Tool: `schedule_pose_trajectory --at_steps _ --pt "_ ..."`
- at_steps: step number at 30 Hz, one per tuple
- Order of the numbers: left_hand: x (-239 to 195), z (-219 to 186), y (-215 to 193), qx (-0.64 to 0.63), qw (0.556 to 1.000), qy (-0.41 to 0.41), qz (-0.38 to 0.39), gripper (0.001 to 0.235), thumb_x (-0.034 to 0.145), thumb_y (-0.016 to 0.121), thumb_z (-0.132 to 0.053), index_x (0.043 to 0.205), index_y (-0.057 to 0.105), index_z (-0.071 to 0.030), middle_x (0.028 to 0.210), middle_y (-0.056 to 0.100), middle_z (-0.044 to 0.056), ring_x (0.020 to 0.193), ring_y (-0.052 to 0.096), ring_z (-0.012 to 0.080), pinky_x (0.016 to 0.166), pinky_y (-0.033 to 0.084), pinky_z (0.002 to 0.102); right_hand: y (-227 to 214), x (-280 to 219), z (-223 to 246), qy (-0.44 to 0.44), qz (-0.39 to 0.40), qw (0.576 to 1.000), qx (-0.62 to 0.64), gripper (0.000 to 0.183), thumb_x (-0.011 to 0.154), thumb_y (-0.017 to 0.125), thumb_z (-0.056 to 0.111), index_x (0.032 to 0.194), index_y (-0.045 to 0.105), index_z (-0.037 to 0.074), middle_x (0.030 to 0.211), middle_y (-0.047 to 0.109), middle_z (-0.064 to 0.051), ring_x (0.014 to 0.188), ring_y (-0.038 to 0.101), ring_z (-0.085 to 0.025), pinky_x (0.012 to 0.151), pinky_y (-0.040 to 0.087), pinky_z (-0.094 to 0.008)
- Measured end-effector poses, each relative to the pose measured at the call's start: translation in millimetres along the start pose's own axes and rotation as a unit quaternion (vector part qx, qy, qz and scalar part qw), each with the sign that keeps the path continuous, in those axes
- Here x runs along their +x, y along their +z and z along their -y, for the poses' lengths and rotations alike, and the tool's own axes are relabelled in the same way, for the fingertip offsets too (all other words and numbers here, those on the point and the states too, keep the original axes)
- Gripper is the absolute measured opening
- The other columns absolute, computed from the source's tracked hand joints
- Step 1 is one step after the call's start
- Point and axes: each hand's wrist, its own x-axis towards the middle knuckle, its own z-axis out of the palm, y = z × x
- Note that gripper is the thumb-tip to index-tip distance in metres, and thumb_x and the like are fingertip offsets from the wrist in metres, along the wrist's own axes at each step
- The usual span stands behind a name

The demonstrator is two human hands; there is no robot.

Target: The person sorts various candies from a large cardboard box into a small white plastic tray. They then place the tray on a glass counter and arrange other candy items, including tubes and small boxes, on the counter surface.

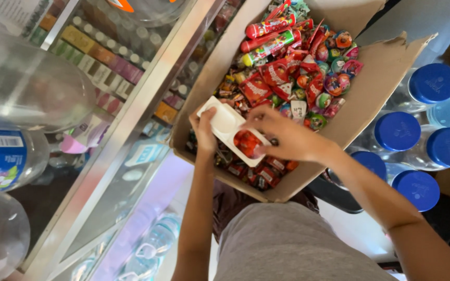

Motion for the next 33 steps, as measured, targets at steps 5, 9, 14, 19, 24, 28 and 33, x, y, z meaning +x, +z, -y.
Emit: schedule_pose_trajectory --at_steps 5,9,14,19,24,28,33 --pt "-1.0 -6.8 2.6 0.019 1.000 0.011 0.014 0.036 0.090 0.058 -0.017 0.104 0.072 0.013 0.101 0.076 0.024 0.087 0.072 0.0273 0.081 0.057 0.035 7.0 -27.0 -84.1 0.127 -0.006 0.990 -0.063 0.027 0.091 0.075 0.023 0.111 0.064 0.008 0.101 0.065 -0.013 0.085 0.068 -0.027 0.074 0.056 -0.039" --pt "0.6 -3.5 0.3 0.019 1.000 0.013 0.020 0.036 0.092 0.059 -0.017 0.105 0.072 0.014 0.101 0.075 0.024 0.085 0.072 0.0276 0.080 0.057 0.036 37.8 -52.8 -157.4 0.224 0.271 0.918 -0.183 0.028 0.094 0.067 0.030 0.114 0.069 0.010 0.103 0.071 -0.015 0.097 0.069 -0.034 0.085 0.056 -0.048" --pt "0.5 -6.1 3.0 0.029 0.999 0.017 0.019 0.035 0.092 0.058 -0.017 0.104 0.072 0.013 0.100 0.076 0.023 0.084 0.072 0.0270 0.079 0.058 0.035 92.5 -82.0 -196.3 0.265 0.376 0.866 -0.195 0.038 0.087 0.072 0.026 0.123 0.068 0.014 0.117 0.065 -0.018 0.105 0.066 -0.038 0.089 0.056 -0.049" --pt "0.3 -7.3 4.5 0.014 1.000 -0.008 0.009 0.036 0.090 0.058 -0.016 0.105 0.072 0.013 0.100 0.076 0.023 0.085 0.073 0.0274 0.079 0.058 0.035 93.3 -81.2 -202.5 0.280 0.387 0.857 -0.191 0.037 0.083 0.074 0.025 0.118 0.072 0.013 0.113 0.068 -0.017 0.106 0.068 -0.037 0.088 0.056 -0.049" --pt "0.9 -4.0 1.1 0.015 1.000 0.001 0.013 0.036 0.091 0.058 -0.016 0.106 0.071 0.014 0.101 0.076 0.024 0.087 0.072 0.0269 0.082 0.057 0.034 21.9 -53.2 -158.5 0.270 0.279 0.912 -0.135 0.027 0.095 0.066 0.025 0.116 0.069 0.008 0.096 0.073 -0.014 0.088 0.071 -0.029 0.077 0.058 -0.043" --pt "0.9 -3.3 3.4 0.014 1.000 -0.005 0.011 0.036 0.090 0.058 -0.016 0.105 0.072 0.013 0.100 0.076 0.023 0.086 0.073 0.0268 0.081 0.058 0.034 -30.2 -22.5 -46.3 0.233 0.006 0.970 0.062 0.028 0.094 0.067 0.024 0.116 0.066 0.006 0.095 0.072 -0.010 0.077 0.074 -0.026 0.068 0.058 -0.040" --pt "2.1 -2.6 2.7 0.018 1.000 0.003 0.006 0.035 0.092 0.059 -0.016 0.107 0.072 0.013 0.100 0.076 0.022 0.085 0.073 0.0252 0.080 0.058 0.033 -18.0 -13.2 -2.8 -0.016 -0.065 0.998 0.005 0.028 0.089 0.076 0.015 0.115 0.072 0.005 0.105 0.072 -0.010 0.095 0.071 -0.023 0.081 0.056 -0.035"
